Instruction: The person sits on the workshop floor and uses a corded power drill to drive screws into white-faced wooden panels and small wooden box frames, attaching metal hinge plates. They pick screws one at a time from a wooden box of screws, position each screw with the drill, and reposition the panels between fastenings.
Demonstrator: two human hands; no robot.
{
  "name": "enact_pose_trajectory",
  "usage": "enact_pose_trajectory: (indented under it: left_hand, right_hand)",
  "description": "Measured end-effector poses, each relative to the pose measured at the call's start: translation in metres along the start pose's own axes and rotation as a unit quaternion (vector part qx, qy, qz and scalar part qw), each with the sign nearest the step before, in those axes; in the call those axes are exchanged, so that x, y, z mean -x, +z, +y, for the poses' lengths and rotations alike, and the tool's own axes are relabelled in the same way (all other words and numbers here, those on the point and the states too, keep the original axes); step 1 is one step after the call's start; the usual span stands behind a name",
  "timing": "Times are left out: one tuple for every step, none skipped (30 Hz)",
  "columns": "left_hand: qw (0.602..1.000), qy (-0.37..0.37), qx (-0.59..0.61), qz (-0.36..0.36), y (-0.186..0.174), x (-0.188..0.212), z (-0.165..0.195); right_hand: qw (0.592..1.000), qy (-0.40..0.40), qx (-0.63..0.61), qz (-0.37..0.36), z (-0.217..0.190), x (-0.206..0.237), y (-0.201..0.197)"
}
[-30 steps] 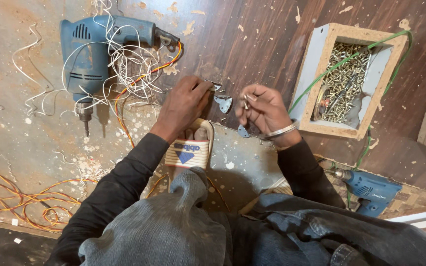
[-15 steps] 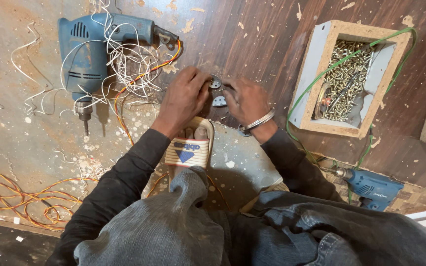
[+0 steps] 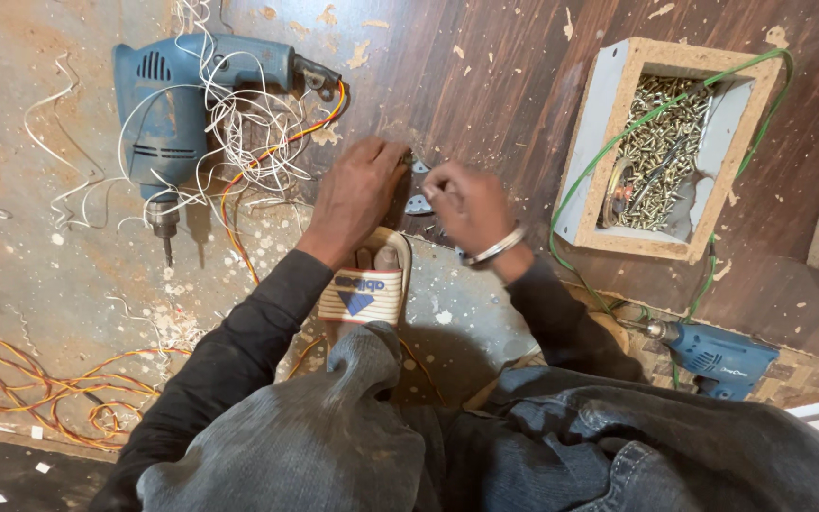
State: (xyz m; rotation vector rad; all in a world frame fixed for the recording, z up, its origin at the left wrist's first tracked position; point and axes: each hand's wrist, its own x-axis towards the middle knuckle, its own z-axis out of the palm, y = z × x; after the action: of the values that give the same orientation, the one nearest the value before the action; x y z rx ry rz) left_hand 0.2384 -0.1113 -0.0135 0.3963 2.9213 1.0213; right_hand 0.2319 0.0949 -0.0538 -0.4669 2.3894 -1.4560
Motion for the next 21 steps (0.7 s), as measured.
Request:
enact_pose_trajectory:
  left_hand:
    - [1.0,0.006,0.003,0.0,0.0,-0.001,0.0]
    - [1.0,0.01,0.006,0.0,0.001,-0.001,0.0]
    - [1.0,0.012,0.003,-0.004,0.0,-0.002,0.0]
    - [1.0,0.015,0.001,-0.006,0.0,-0.003,0.0]
    - [1.0,0.018,-0.001,-0.008,0.0,-0.003,0.0]
    - [1.0,0.022,0.007,-0.003,0.0,-0.004,0.001]
    - [1.0,0.024,0.016,0.001,0.0,-0.004,0.001]
    - [0.999,0.025,0.026,0.004,-0.001,-0.003,0.002]
    - [0.999,0.019,0.04,0.011,-0.001,-0.003,0.002]
    - [0.998,0.013,0.052,0.018,-0.002,-0.003,0.001]
    - [0.998,0.006,0.065,0.023,-0.002,-0.002,0.001]
    - [0.997,0.012,0.073,0.019,-0.003,-0.001,0.0]
    - [0.997,0.018,0.079,0.015,-0.005,0.0,-0.001]
    - [0.996,0.024,0.085,0.011,-0.006,0.001,-0.002]
    - [0.997,0.031,0.071,0.015,-0.006,0.002,-0.002]
    - [0.997,0.04,0.057,0.019,-0.006,0.002,-0.002]
    - [0.998,0.05,0.042,0.023,-0.007,0.001,-0.001]
    - [0.998,0.054,0.036,0.027,-0.007,0.0,0.0]
    - [0.997,0.059,0.03,0.031,-0.006,-0.003,0.004]
    - [0.997,0.064,0.023,0.033,-0.005,-0.007,0.008]
    - [0.995,0.079,0.05,0.02,-0.004,-0.011,0.015]
  right_hand:
    - [0.991,0.024,-0.131,-0.003,0.003,0.0,-0.005]
    - [0.964,0.049,-0.26,-0.007,0.005,0.002,-0.011]
    - [0.948,0.098,-0.302,-0.008,0.005,0.005,-0.016]
    - [0.929,0.146,-0.341,-0.01,0.005,0.008,-0.023]
    - [0.905,0.192,-0.378,-0.011,0.003,0.01,-0.028]
    - [0.91,0.205,-0.359,0.004,0.001,0.011,-0.032]
    - [0.914,0.219,-0.341,0.019,-0.004,0.012,-0.036]
    - [0.916,0.234,-0.323,0.034,-0.009,0.014,-0.041]
    - [0.925,0.216,-0.308,0.053,-0.015,0.014,-0.048]
    - [0.933,0.196,-0.294,0.072,-0.021,0.014,-0.058]
    - [0.939,0.178,-0.279,0.091,-0.027,0.016,-0.07]
    - [0.953,0.133,-0.241,0.127,-0.032,0.022,-0.088]
    - [0.962,0.086,-0.202,0.162,-0.037,0.026,-0.106]
    - [0.973,0.077,-0.105,0.191,-0.039,0.027,-0.124]
    - [0.973,0.069,-0.006,0.219,-0.04,0.029,-0.137]
    - [0.973,0.052,0.048,0.219,-0.041,0.035,-0.144]
    - [0.97,0.035,0.102,0.218,-0.042,0.041,-0.154]
    - [0.964,0.017,0.155,0.215,-0.041,0.044,-0.161]
    - [0.967,0.014,0.131,0.217,-0.04,0.046,-0.163]
    - [0.969,0.013,0.106,0.221,-0.038,0.048,-0.163]
    - [0.971,0.014,0.083,0.224,-0.037,0.05,-0.164]
